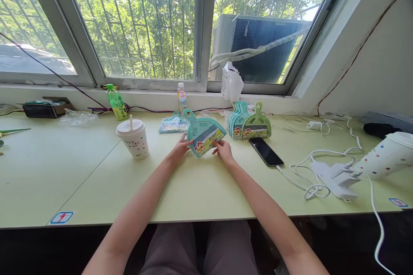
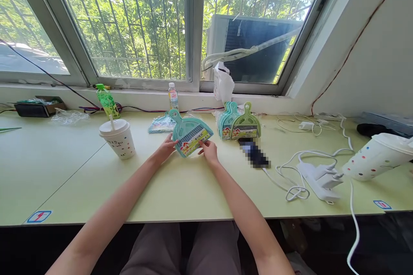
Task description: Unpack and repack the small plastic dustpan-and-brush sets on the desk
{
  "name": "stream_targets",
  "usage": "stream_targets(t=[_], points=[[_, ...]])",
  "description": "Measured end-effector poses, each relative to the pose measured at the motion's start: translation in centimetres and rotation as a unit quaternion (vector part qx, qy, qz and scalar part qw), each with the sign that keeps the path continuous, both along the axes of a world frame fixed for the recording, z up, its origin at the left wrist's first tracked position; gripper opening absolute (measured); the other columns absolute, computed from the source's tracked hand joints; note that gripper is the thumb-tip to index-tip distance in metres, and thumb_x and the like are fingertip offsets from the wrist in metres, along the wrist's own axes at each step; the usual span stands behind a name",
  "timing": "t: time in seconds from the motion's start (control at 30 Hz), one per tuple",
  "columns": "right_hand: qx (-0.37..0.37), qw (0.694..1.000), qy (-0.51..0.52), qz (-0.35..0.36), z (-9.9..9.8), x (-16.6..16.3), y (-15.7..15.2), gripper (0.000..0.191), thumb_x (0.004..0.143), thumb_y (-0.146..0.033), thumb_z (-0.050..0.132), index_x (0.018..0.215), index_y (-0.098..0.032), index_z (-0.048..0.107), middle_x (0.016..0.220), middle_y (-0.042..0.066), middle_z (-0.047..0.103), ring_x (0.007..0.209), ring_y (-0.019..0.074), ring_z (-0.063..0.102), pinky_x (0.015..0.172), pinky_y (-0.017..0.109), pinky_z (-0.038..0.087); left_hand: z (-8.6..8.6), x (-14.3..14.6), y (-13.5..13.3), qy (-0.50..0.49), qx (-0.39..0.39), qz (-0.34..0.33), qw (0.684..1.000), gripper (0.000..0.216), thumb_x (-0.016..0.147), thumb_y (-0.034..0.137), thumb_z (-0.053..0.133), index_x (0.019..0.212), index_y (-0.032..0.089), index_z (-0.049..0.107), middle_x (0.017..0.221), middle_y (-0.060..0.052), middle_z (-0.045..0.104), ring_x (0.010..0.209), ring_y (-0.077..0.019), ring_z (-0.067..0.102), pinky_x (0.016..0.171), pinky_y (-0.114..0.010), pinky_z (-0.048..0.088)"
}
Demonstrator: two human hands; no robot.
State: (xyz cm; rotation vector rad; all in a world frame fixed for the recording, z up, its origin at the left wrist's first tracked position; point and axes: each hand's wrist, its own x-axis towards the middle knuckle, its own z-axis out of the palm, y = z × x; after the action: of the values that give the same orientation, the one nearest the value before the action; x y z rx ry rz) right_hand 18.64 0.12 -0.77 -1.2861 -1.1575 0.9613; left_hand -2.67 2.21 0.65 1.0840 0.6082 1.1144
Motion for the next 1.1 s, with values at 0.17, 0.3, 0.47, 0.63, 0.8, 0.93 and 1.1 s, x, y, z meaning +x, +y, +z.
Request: stream_targets(t=[0.17,0.3,0.47,0.63,0.8,0.93,1.1], points=[[0.105,0.992,-0.042,-0.060,0.5,0.3,0.0,0.037,0.070,-0.055,0.068,0.075,-0.019,0.061,0.071,0.004,0.068,0.064,0.0185,0.064,0.060,0.029,0.052,0.3,-0.1,0.2,-0.002,-0.064,0.003,0.998,0.039,0.082,0.045,0.065,0.112,0.020,0.063,0.099,-0.007,0.072,0.090,-0.0217,0.067,0.079,-0.030,0.047],[0.104,0.993,0.053,-0.027,0.7,-0.2,0.1,0.045,0.062,-0.057,0.072,0.081,-0.018,0.060,0.077,0.005,0.069,0.074,0.0202,0.066,0.061,0.032,0.057,0.0,0.1,0.9,-0.017,-0.094,0.049,0.994,0.028,0.089,0.040,0.056,0.104,0.018,0.065,0.091,-0.006,0.073,0.074,-0.0166,0.067,0.074,-0.028,0.050],[0.059,0.994,0.095,-0.018,1.2,0.4,0.2,0.045,0.055,-0.050,0.079,0.080,-0.017,0.061,0.073,0.004,0.068,0.061,0.0177,0.065,0.046,0.029,0.055,-0.6,-0.8,2.0,-0.034,-0.075,0.138,0.987,0.028,0.092,0.031,0.051,0.111,0.015,0.063,0.093,-0.009,0.072,0.069,-0.0152,0.068,0.070,-0.027,0.053],[0.039,0.991,0.119,-0.046,1.1,2.7,0.5,0.042,0.052,-0.044,0.082,0.077,-0.016,0.063,0.068,0.003,0.068,0.052,0.0136,0.060,0.046,0.028,0.055,-0.3,-4.1,2.9,-0.078,-0.116,0.279,0.950,0.037,0.098,0.038,0.039,0.125,0.019,0.055,0.110,-0.010,0.070,0.083,-0.0153,0.071,0.074,-0.026,0.055],[0.030,0.981,0.173,-0.077,0.1,3.6,0.8,0.036,0.057,-0.039,0.081,0.079,-0.019,0.061,0.070,0.003,0.068,0.055,0.0145,0.062,0.055,0.030,0.059,-0.1,-4.8,3.0,0.025,-0.164,0.251,0.954,0.034,0.093,0.033,0.051,0.124,0.018,0.053,0.119,-0.013,0.067,0.082,-0.0184,0.071,0.063,-0.029,0.059],[0.009,0.978,0.198,-0.069,-0.1,3.3,0.5,0.032,0.058,-0.033,0.082,0.078,-0.020,0.061,0.073,0.003,0.070,0.058,0.0143,0.064,0.058,0.028,0.059,-0.6,-3.8,2.5,0.096,-0.102,0.090,0.986,0.038,0.085,0.038,0.065,0.114,0.014,0.061,0.114,-0.019,0.069,0.076,-0.0239,0.072,0.062,-0.031,0.058],[-0.012,0.978,0.198,-0.070,0.3,2.7,0.3,0.028,0.060,-0.026,0.082,0.077,-0.018,0.061,0.072,0.003,0.069,0.056,0.0134,0.063,0.056,0.026,0.058,0.0,-4.2,2.0,-0.026,-0.022,0.108,0.994,0.060,0.087,0.043,0.063,0.140,0.025,0.041,0.140,-0.014,0.055,0.108,-0.0232,0.067,0.093,-0.036,0.053]])
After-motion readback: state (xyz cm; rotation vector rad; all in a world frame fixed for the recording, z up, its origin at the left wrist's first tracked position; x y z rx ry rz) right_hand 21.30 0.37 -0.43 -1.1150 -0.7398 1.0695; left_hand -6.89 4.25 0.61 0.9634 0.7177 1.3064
